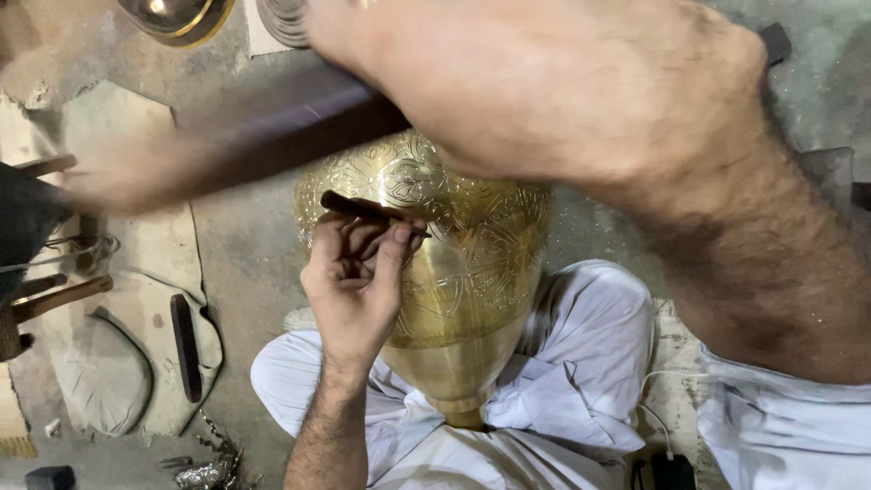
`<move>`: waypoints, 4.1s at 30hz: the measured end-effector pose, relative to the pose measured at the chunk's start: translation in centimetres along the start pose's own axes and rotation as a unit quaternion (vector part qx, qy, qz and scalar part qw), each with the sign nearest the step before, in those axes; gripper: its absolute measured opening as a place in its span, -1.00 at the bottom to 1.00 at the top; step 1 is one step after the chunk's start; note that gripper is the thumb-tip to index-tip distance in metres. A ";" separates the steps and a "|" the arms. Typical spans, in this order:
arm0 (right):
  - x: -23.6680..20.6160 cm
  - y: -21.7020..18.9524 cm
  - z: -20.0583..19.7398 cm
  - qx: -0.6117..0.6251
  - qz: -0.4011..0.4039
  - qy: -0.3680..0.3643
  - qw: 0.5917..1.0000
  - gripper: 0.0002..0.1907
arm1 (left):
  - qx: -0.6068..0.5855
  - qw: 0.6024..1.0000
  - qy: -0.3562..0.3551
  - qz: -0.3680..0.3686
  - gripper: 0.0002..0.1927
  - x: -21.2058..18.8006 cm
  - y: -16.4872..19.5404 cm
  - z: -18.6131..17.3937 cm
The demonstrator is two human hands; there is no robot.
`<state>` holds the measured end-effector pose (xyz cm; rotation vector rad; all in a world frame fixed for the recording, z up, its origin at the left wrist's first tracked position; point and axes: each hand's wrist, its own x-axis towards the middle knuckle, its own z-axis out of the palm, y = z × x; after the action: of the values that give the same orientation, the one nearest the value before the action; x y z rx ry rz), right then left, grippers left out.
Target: The person sits cross-legged on the floor holding a large brass vase between their legs and engraves decorative patterns into its surface. They hold a small chisel against the brass with one hand and strike it with a wooden mallet held in the other hand, repositioning the chisel repeatedly to work different areas of the pattern.
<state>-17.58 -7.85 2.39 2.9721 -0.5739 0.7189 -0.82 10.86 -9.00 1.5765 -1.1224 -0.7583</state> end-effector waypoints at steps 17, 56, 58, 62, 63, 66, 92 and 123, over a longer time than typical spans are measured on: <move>-0.3 1.3 3.9 0.098 0.050 -0.030 0.994 -0.55 | 0.079 0.996 -0.008 0.048 -0.78 0.2 -0.5 0.1; 0.1 1.8 2.2 0.109 0.049 -0.101 0.988 -0.72 | 0.046 0.998 -0.052 0.003 -0.73 1.6 0.3 0.5; 0.1 2.0 2.3 0.142 0.058 -0.067 0.986 -0.70 | 0.047 0.997 -0.066 -0.007 -0.71 1.7 0.6 0.4; 0.0 2.4 2.6 0.067 0.102 -0.226 0.966 -0.77 | 0.110 0.992 -0.066 0.002 -0.77 1.9 1.1 0.2; -0.1 2.4 2.6 0.023 0.084 -0.252 0.964 -0.82 | 0.113 0.991 -0.066 0.008 -0.75 2.0 1.3 0.2; -0.2 2.3 2.5 0.193 0.095 -0.057 0.975 -0.55 | 0.115 0.991 -0.066 0.006 -0.75 2.1 1.5 0.1; -2.3 2.7 2.1 0.109 0.073 -0.122 0.984 -0.67 | 0.208 0.972 -0.094 0.055 -0.80 1.8 1.9 -0.3; -2.7 2.4 0.9 0.036 0.098 -0.245 0.964 -0.85 | 0.178 0.978 -0.102 0.027 -0.73 1.8 2.8 -0.2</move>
<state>-20.29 -9.28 0.26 3.1964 -0.8873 -0.0110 -0.76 9.14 -6.15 1.7830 -1.5115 -0.7235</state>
